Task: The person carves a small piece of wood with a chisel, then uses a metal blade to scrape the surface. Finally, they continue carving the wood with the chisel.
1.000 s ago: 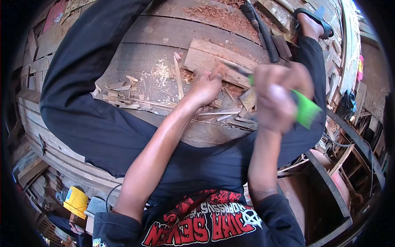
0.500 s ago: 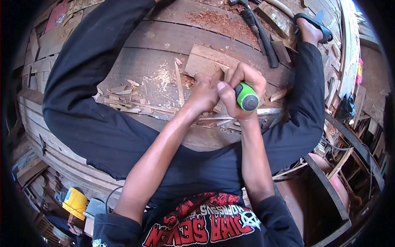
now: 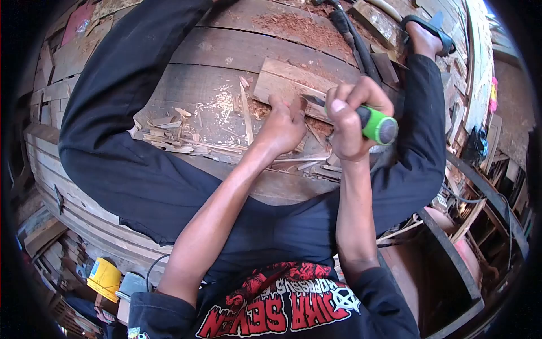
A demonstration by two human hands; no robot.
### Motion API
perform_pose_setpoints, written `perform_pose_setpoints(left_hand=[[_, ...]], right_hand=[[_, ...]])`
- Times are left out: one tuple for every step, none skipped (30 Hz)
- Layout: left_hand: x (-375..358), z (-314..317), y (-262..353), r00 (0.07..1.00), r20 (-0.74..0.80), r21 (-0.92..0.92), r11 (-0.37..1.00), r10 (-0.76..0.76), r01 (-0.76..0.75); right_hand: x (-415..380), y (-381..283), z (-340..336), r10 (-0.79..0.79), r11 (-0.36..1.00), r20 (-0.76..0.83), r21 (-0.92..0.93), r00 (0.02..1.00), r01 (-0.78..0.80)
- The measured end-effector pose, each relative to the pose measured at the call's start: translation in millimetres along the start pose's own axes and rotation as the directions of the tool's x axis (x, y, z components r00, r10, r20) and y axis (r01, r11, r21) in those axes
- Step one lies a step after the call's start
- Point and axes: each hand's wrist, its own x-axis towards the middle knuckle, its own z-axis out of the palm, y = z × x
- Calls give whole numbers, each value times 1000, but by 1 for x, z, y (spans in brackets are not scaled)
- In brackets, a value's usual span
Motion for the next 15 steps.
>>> perform_pose_setpoints(left_hand=[[2, 1, -1, 999, -3, 28, 999, 36, -36], [5, 3, -5, 997, -18, 51, 996, 70, -69], [1, 6, -9, 998, -28, 48, 997, 57, -56], [-2, 9, -13, 998, -37, 44, 998, 45, -43], [0, 9, -10, 998, -57, 16, 1000, 15, -14], [1, 8, -6, 997, -78, -12, 1000, -14, 13], [0, 6, -2, 996, -63, -32, 998, -62, 60], [0, 4, 2, 993, -49, -52, 993, -105, 102], [0, 2, 6, 989, -36, -71, 987, -144, 142], [0, 2, 6, 993, -36, -77, 991, -110, 107], [2, 2, 4, 996, -46, -85, 994, -77, 73], [2, 4, -1, 998, -43, -89, 995, -50, 46], [0, 9, -6, 999, -55, -51, 999, -1, -2], [3, 10, -10, 995, -82, -12, 998, 54, -55], [4, 11, -15, 989, -112, 23, 995, 96, -94]], right_hand=[[2, -9, 2, -5, 1000, -14, 18, 1000, 5], [5, -19, 5, -72, 993, -86, 85, 994, 79], [8, -31, 5, -117, 972, -82, 195, 990, 131], [8, -49, 7, -115, 970, -58, 210, 992, 125], [8, -52, 8, -114, 974, -55, 191, 992, 122], [9, -55, 8, -112, 978, -52, 173, 992, 120], [5, -43, 6, -98, 987, -72, 120, 993, 106], [2, -29, 5, -89, 993, -90, 67, 992, 96], [-5, -6, 5, -45, 998, -83, 29, 996, 48], [-7, 10, 6, -3, 1000, -79, -11, 997, 2], [1, 12, 5, -23, 1000, -83, -9, 996, 22], [5, 11, 2, -35, 999, -98, -11, 995, 34], [3, 8, -3, -41, 999, -120, -18, 992, 39], [5, -2, -7, -111, 993, -127, -53, 986, 105], [11, -19, -3, -164, 977, -106, 117, 981, 176]])
